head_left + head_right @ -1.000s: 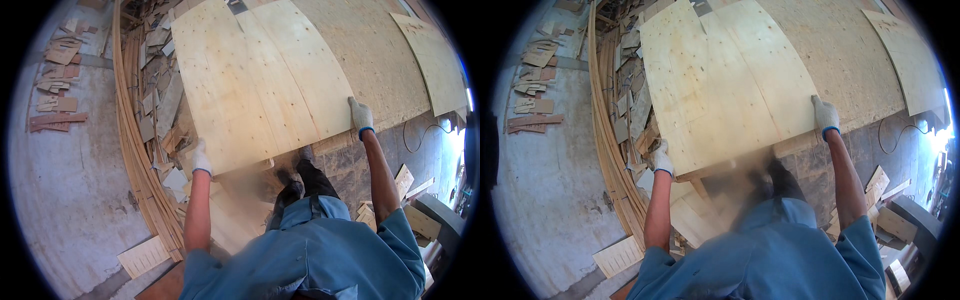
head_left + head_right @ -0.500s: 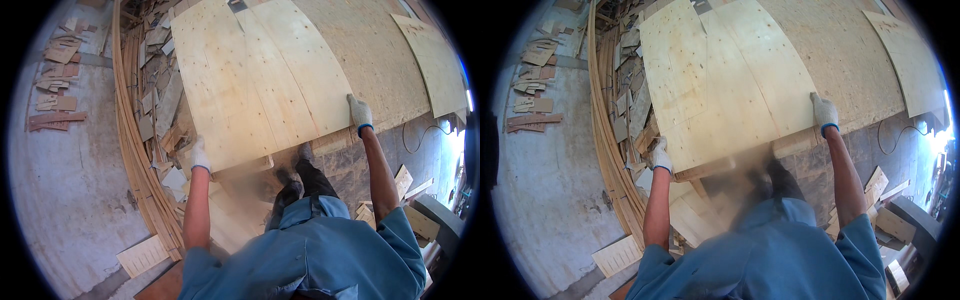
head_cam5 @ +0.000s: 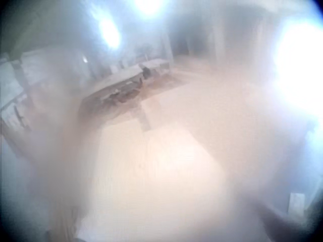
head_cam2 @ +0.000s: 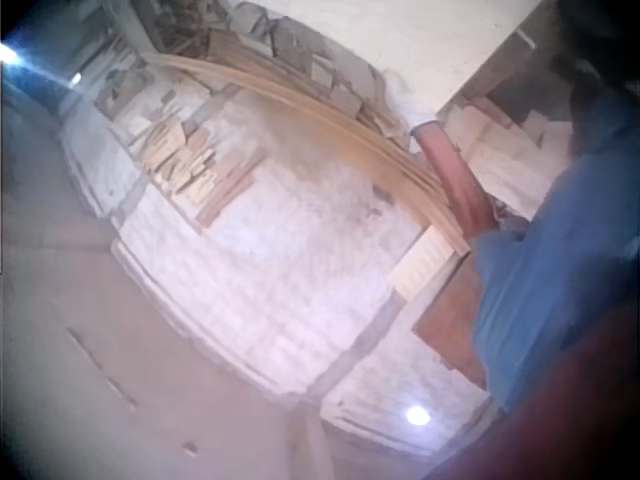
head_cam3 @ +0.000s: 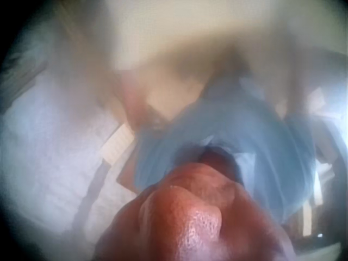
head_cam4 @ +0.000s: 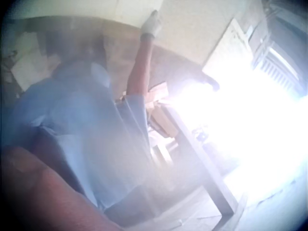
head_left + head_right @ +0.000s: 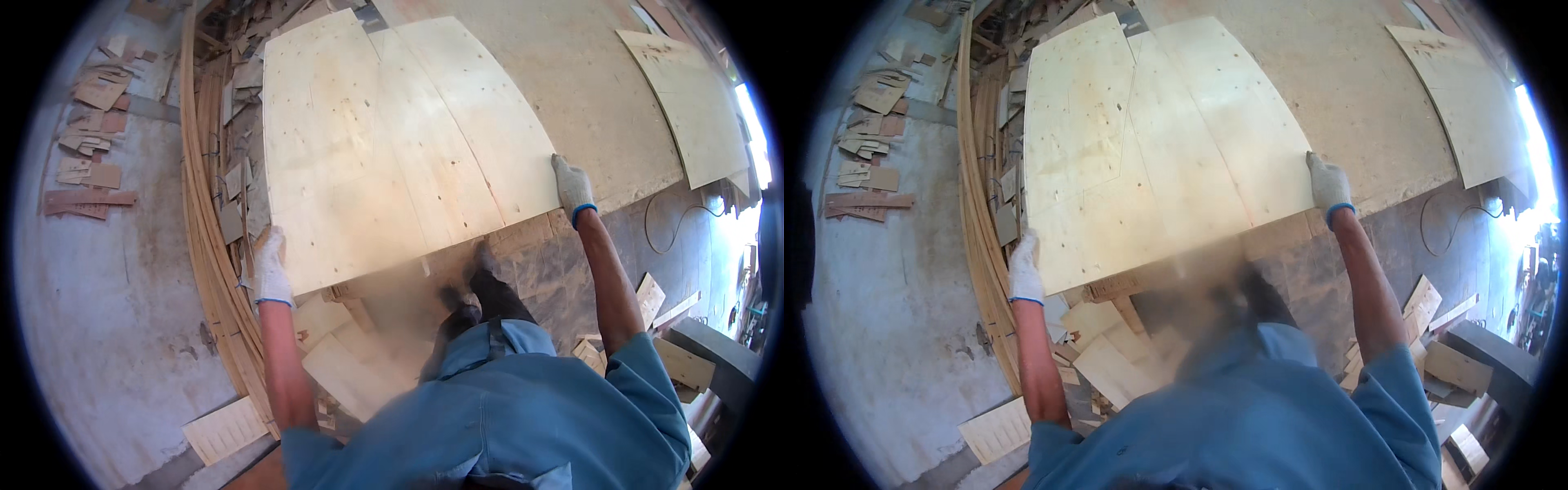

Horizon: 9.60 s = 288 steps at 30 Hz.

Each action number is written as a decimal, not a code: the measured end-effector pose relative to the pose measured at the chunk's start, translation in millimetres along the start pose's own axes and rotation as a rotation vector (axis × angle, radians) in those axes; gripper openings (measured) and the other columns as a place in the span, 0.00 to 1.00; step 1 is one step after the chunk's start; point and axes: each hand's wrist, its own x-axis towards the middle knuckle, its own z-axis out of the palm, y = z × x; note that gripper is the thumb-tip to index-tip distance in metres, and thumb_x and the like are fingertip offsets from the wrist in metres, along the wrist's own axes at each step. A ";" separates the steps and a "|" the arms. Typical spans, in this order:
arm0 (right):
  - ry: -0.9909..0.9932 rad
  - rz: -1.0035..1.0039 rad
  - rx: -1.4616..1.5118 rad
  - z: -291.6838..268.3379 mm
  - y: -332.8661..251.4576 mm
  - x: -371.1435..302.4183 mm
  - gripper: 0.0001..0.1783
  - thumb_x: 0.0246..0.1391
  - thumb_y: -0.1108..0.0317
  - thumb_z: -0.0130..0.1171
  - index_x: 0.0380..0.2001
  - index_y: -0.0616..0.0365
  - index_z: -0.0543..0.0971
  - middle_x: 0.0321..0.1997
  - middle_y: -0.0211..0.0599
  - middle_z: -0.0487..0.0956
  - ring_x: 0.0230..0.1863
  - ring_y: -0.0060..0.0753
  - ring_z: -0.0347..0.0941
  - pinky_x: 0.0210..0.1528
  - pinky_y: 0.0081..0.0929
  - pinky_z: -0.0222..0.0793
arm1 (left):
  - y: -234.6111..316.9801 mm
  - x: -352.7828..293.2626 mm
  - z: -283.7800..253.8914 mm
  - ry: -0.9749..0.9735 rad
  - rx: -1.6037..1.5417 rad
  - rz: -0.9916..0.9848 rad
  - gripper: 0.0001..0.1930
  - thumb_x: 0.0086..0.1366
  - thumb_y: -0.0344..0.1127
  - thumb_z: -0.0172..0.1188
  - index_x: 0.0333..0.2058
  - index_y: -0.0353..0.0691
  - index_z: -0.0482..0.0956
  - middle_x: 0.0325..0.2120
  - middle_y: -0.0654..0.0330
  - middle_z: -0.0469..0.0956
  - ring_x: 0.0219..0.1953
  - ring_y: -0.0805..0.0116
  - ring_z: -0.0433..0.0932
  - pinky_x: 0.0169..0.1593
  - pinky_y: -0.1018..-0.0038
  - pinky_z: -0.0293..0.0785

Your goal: The person positions large plywood sheets on a table saw and cuts them into smaller pieces. They handle the wood with gloved hands, aligning each sheet before making a cut and then moving the resulting pieces aside.

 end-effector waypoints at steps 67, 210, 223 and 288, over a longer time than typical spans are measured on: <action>0.091 0.074 0.061 16.3 93.4 -227.8 0.26 0.64 0.53 0.49 0.25 0.68 0.76 0.16 0.32 0.68 0.24 0.21 0.63 0.29 0.32 0.63 | -197.8 -118.7 -135.2 0.305 0.313 0.018 0.24 0.72 0.48 0.48 0.43 0.27 0.78 0.37 0.59 0.78 0.37 0.71 0.76 0.44 0.74 0.73; 0.055 0.609 0.746 15.3 390.9 -435.3 0.29 0.66 0.45 0.41 0.45 0.61 0.79 0.40 0.37 0.82 0.38 0.36 0.78 0.41 0.33 0.75 | -389.8 -251.6 -237.3 0.443 0.326 0.214 0.26 0.74 0.51 0.43 0.39 0.29 0.76 0.34 0.56 0.75 0.38 0.66 0.75 0.44 0.67 0.73; -0.779 -0.187 -0.515 111.5 424.4 -589.8 0.15 0.61 0.61 0.50 0.45 0.59 0.78 0.42 0.48 0.81 0.41 0.46 0.79 0.41 0.36 0.75 | -518.2 -472.7 -196.0 0.073 -0.227 -0.333 0.28 0.73 0.55 0.43 0.59 0.38 0.66 0.53 0.55 0.72 0.55 0.58 0.69 0.61 0.62 0.64; -0.197 -0.476 -0.153 178.3 82.2 -342.3 0.16 0.61 0.59 0.50 0.34 0.62 0.78 0.29 0.46 0.79 0.34 0.37 0.74 0.38 0.38 0.69 | -286.1 -200.2 -269.3 0.470 -0.784 -0.037 0.25 0.66 0.47 0.56 0.59 0.46 0.68 0.56 0.59 0.71 0.57 0.61 0.71 0.57 0.62 0.73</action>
